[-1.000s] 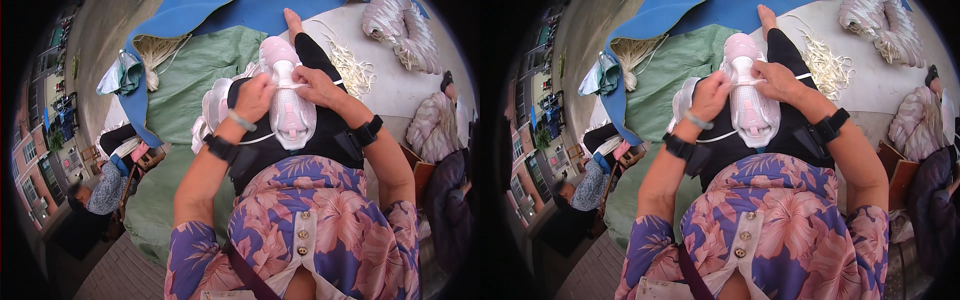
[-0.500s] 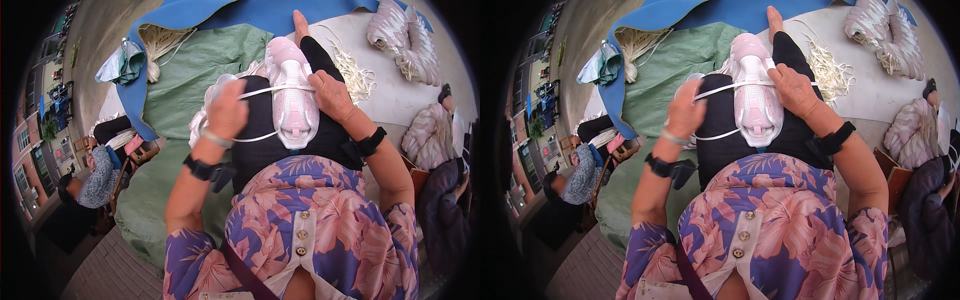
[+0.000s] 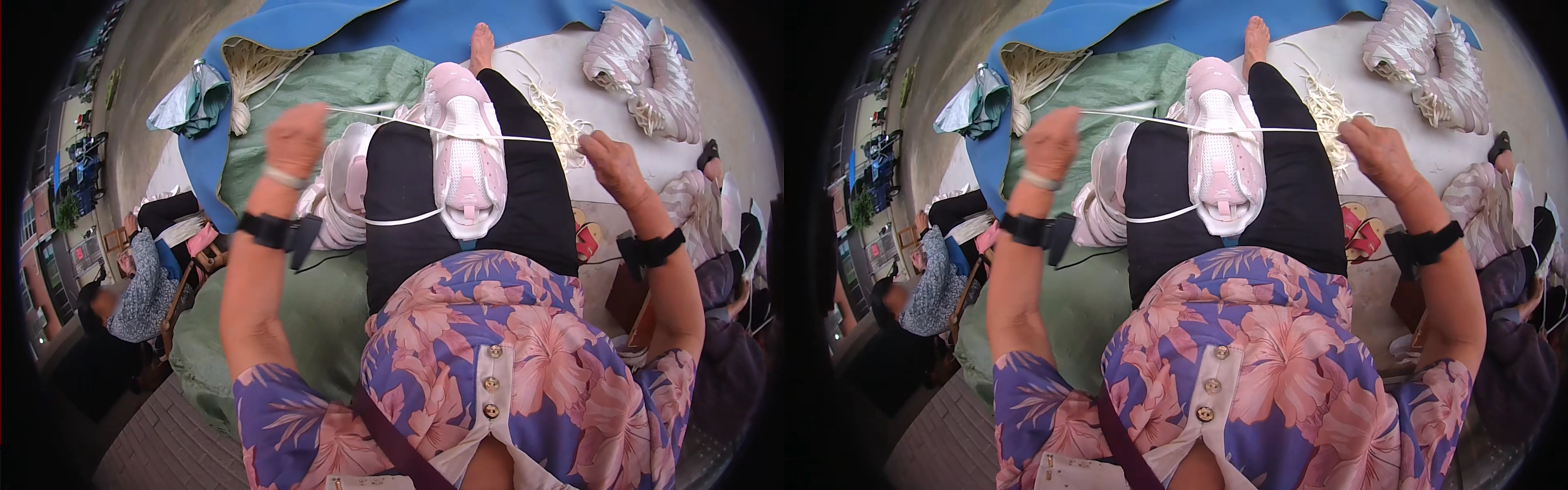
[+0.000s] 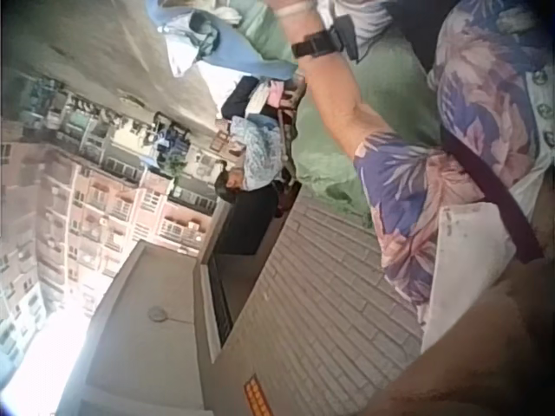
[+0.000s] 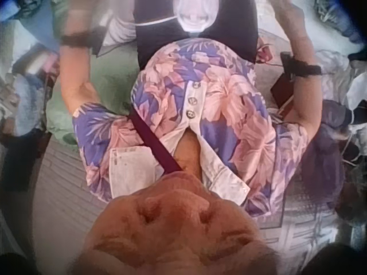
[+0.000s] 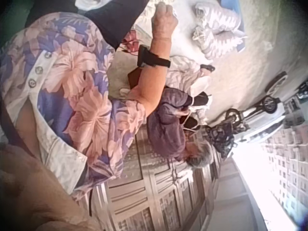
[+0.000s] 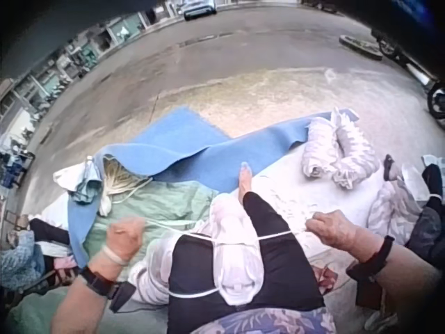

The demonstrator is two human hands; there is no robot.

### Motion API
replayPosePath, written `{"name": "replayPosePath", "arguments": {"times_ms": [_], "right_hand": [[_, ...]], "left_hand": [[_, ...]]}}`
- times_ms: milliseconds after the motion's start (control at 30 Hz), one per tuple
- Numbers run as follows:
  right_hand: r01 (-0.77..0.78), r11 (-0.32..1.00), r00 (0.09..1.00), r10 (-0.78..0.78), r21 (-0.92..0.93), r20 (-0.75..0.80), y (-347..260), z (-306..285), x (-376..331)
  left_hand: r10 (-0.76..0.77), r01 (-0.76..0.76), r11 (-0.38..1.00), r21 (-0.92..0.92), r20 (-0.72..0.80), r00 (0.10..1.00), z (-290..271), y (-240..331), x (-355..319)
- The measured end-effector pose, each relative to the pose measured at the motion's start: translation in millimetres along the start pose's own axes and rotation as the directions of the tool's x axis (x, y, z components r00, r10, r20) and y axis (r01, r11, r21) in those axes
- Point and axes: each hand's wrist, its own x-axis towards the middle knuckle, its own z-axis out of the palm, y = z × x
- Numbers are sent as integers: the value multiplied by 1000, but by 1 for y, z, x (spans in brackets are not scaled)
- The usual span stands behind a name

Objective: The person sits on the ground and laces a pink and white sneaker by hand. They thread the white laces through the eyelets, pull them tight, and tie a knot. The person then picks up a second shoe and begins the same lacing process.

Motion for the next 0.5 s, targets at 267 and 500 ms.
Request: {"name": "replayPosePath", "arguments": {"times_ms": [267,500], "right_hand": [[-103,980,988,82,-170,-129,52,-72,-48],[-25,819,964,-132,-573,-231,98,-199,-78]], "left_hand": [[-186,195,886,422,-62,981,-84,-130,-28],[32,28,928,371,-155,987,-146,-179,-23]]}}
